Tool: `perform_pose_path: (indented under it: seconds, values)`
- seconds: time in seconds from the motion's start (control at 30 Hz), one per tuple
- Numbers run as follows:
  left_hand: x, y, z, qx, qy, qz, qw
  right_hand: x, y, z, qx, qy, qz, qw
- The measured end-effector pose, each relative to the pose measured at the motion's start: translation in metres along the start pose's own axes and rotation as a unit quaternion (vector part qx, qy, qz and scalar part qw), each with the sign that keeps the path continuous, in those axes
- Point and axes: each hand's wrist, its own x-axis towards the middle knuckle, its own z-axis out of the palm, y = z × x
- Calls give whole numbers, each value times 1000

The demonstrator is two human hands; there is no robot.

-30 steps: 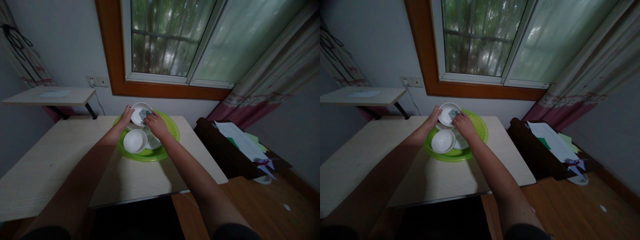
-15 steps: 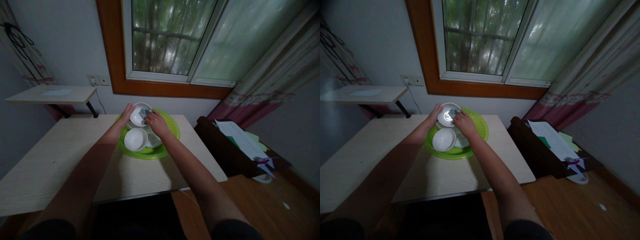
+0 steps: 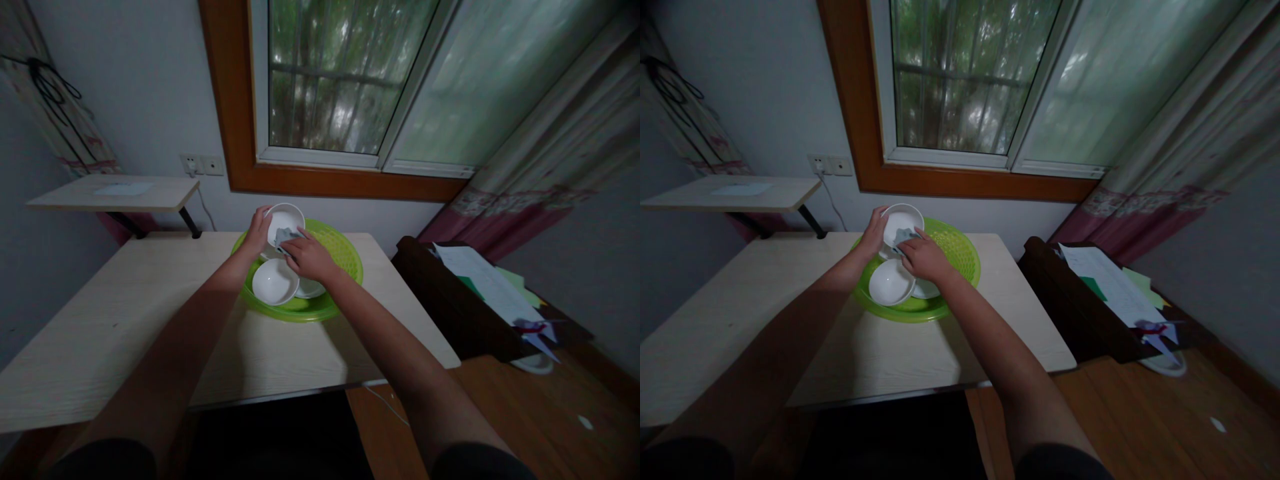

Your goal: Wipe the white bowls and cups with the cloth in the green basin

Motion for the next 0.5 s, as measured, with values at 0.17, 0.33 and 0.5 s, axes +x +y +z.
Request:
perform_pose_path:
  seconds: [0.17, 0.33, 0.5]
  values:
    - [-2, 4, 0, 15, -9, -16, 1000, -1, 1, 5, 63, 11, 3, 998]
    - [-3, 6, 1, 18, -5, -7, 1000, 2, 9, 6, -4, 15, 59, 998]
    - [-6, 10, 3, 4, -36, -9, 999, 3, 11, 7, -96, 39, 85, 991]
